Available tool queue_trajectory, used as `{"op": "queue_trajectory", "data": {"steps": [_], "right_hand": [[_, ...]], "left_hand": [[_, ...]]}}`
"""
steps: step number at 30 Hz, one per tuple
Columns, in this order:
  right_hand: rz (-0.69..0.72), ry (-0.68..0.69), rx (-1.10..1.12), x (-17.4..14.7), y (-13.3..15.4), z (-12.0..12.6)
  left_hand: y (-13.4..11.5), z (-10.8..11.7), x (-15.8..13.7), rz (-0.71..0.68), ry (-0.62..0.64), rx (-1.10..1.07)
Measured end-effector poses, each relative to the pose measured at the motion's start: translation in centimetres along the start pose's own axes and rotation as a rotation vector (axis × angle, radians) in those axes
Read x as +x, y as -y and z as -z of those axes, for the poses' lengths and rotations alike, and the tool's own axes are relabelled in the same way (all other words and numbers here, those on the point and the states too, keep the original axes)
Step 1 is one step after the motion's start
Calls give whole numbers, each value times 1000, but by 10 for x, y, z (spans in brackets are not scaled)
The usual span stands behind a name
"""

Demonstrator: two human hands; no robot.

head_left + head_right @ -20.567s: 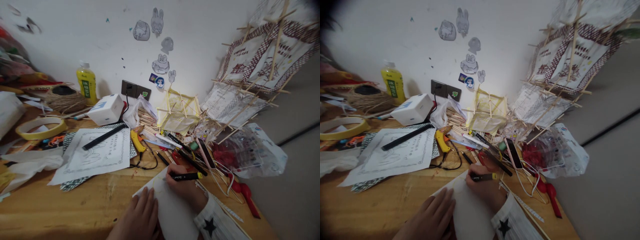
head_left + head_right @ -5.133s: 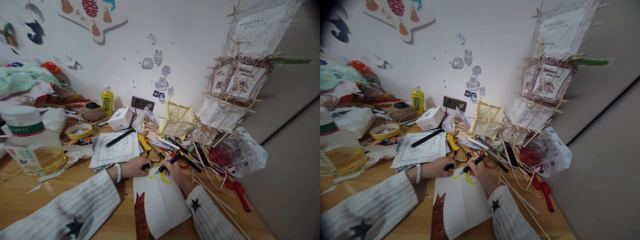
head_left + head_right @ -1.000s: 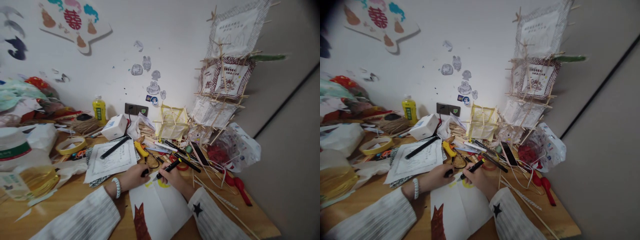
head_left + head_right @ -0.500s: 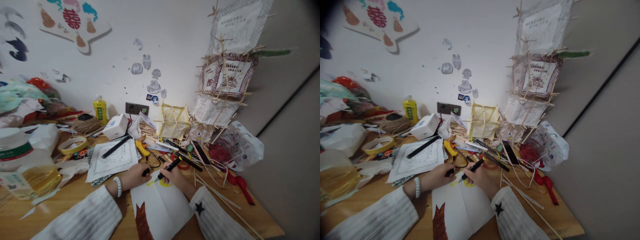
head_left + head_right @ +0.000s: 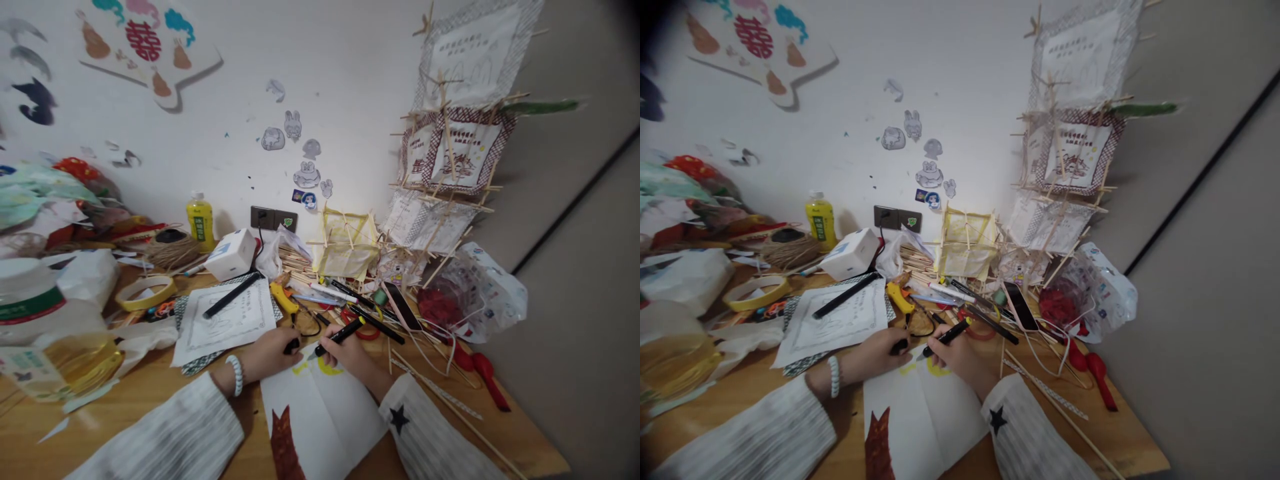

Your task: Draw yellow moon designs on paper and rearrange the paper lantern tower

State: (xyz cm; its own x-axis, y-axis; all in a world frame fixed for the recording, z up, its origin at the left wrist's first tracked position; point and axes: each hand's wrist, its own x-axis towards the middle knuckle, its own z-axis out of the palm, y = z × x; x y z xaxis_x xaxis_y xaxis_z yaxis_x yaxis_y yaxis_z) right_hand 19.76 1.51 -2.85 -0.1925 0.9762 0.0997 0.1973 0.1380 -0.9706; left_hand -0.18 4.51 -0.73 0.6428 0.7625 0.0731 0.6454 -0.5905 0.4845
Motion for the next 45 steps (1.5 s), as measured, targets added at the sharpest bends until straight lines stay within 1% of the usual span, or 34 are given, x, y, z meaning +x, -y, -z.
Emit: {"op": "queue_trajectory", "data": {"steps": [5,16,21,33,37,45], "right_hand": [[9,7,1,1,-5,1],[-20,2,-13,2,-1,-1],[5,-10,-17,1,-1,0],[13,-26,-5,2,-4,1],[-8,-31,-6,1,-3,0],[-2,-45,-34,2,-2,1]], "left_hand": [[1,-1,0,4,-1,2],[-1,1,-1,17,-7,12],[0,0,0,14,-3,13],[-1,0,-1,12,1,22],[0,0,0,4,3,21],[1,0,1,4,7,22]]}}
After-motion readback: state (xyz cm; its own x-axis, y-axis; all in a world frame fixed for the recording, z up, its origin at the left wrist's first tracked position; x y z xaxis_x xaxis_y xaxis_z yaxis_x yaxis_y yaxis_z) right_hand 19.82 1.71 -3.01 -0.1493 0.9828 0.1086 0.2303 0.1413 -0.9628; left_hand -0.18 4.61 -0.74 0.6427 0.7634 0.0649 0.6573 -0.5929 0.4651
